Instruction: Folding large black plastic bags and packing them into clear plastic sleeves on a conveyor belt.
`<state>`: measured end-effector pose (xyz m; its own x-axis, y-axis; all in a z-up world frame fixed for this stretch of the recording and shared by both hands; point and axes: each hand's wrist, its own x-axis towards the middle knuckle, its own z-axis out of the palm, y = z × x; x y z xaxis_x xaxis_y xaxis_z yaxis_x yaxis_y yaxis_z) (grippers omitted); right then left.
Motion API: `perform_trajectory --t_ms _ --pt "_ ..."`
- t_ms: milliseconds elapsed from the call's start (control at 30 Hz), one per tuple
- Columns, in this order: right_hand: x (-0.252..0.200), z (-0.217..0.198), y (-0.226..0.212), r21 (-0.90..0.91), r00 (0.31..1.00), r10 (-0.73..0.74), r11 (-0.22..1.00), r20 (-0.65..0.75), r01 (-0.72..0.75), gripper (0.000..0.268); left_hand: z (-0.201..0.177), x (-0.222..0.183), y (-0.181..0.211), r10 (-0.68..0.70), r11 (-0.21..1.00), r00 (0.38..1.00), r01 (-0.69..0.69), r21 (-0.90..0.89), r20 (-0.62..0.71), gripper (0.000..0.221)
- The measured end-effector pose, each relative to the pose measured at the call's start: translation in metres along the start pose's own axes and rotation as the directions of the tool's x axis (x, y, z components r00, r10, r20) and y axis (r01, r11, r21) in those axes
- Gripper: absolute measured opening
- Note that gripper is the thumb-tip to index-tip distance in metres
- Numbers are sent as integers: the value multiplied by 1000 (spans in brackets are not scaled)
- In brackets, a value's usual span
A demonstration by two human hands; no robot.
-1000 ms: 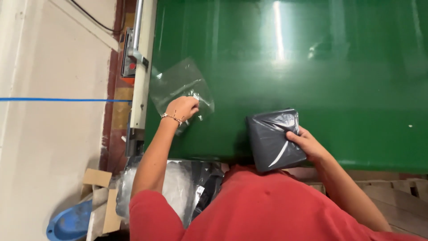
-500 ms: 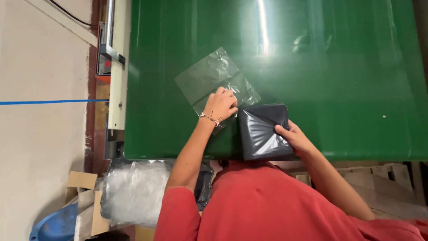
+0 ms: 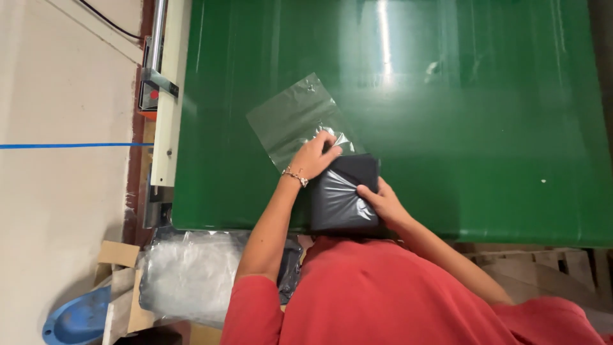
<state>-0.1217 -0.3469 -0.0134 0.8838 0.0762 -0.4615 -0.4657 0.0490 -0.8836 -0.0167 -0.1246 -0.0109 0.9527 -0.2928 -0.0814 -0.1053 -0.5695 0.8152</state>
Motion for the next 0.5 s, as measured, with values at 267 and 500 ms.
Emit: perform_trajectory --t_ms 267,500 --pt "22 30 -27 -452 953 -61 870 297 196 50 21 3 -2 -166 914 976 205 349 -138 18" --pt "61 29 -10 -522 963 43 846 266 107 49 30 -2 -3 70 922 944 62 382 -321 15"
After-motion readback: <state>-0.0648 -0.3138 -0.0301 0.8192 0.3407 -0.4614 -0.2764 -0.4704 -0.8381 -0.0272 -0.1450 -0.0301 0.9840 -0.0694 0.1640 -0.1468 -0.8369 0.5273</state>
